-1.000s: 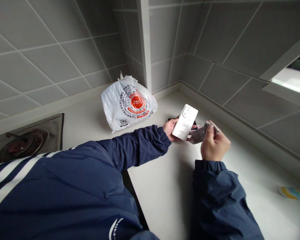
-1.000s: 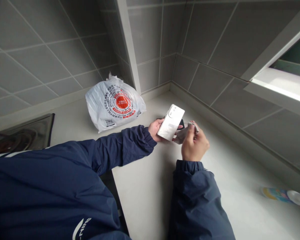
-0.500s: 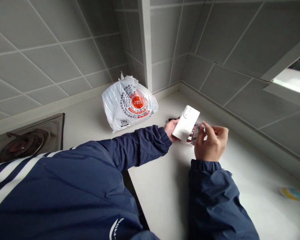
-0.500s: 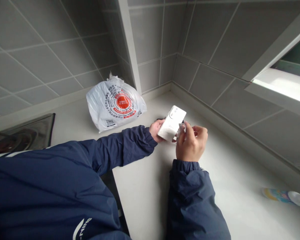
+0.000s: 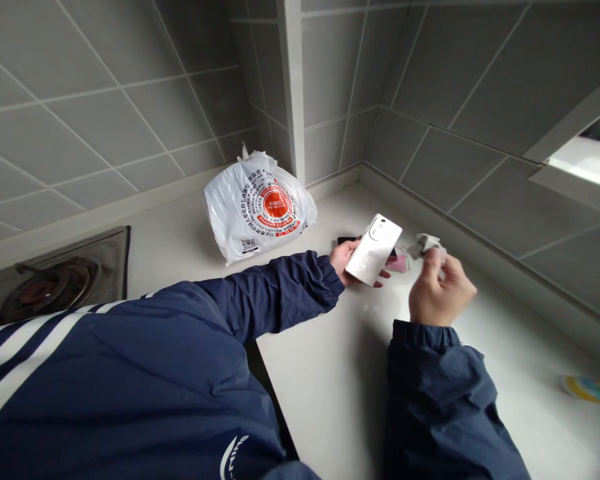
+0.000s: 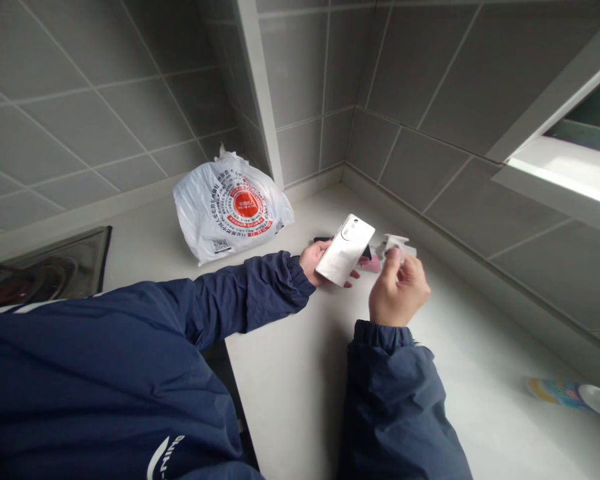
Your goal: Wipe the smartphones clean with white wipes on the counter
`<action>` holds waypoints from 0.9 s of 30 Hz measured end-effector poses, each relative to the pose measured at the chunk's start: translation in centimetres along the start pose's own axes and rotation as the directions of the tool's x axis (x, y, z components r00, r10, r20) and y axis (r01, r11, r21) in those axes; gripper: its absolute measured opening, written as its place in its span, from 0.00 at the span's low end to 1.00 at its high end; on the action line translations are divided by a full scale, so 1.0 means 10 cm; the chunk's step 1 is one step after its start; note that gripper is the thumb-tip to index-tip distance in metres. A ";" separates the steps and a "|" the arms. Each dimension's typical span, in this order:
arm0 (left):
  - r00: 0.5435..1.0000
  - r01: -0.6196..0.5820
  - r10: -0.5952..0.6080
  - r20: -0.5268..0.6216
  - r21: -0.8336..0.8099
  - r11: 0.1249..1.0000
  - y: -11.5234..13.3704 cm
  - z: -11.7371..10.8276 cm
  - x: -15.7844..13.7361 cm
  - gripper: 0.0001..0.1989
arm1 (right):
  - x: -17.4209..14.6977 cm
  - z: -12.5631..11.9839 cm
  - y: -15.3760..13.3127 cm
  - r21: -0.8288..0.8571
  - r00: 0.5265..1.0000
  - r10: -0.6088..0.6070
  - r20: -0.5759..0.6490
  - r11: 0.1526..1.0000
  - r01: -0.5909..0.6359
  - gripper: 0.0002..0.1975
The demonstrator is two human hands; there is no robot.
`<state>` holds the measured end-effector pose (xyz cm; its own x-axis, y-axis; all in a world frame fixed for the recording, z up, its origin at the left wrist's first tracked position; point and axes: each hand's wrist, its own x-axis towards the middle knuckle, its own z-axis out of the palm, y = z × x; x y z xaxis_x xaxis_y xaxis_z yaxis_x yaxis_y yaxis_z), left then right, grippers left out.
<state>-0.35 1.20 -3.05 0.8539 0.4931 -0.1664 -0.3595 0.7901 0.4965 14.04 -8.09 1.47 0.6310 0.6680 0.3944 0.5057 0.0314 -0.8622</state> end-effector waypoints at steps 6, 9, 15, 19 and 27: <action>0.958 -0.099 0.082 -0.275 -0.048 0.994 -0.04 0.05 0.00 0.26 | -0.17 0.10 -0.09 -0.004 0.843 -0.331 0.425 0.930 0.367 0.21; 0.950 -0.115 0.092 -0.298 -0.062 0.991 -0.05 0.06 -0.01 0.25 | -0.22 0.15 -0.06 -0.029 0.837 -0.369 0.405 0.909 0.415 0.19; 0.944 -0.168 0.143 -0.296 -0.061 0.984 -0.08 0.01 0.01 0.22 | -0.26 0.27 0.08 -0.154 0.827 -0.430 0.363 0.847 0.508 0.17; 0.951 -0.168 0.148 -0.271 -0.051 0.984 -0.09 -0.02 0.02 0.24 | -0.29 0.30 0.12 -0.286 0.863 -0.441 0.247 0.818 0.499 0.16; 0.936 -0.253 0.219 -0.274 -0.095 0.963 -0.11 -0.05 0.07 0.22 | -0.38 0.39 0.13 -0.307 0.816 -0.406 0.412 0.781 0.544 0.24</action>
<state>0.43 0.86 -4.14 0.6177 0.7346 -0.2808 -0.5980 0.6706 0.4389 10.00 -7.71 -2.44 0.0671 0.8387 0.5404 0.9187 0.1594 -0.3615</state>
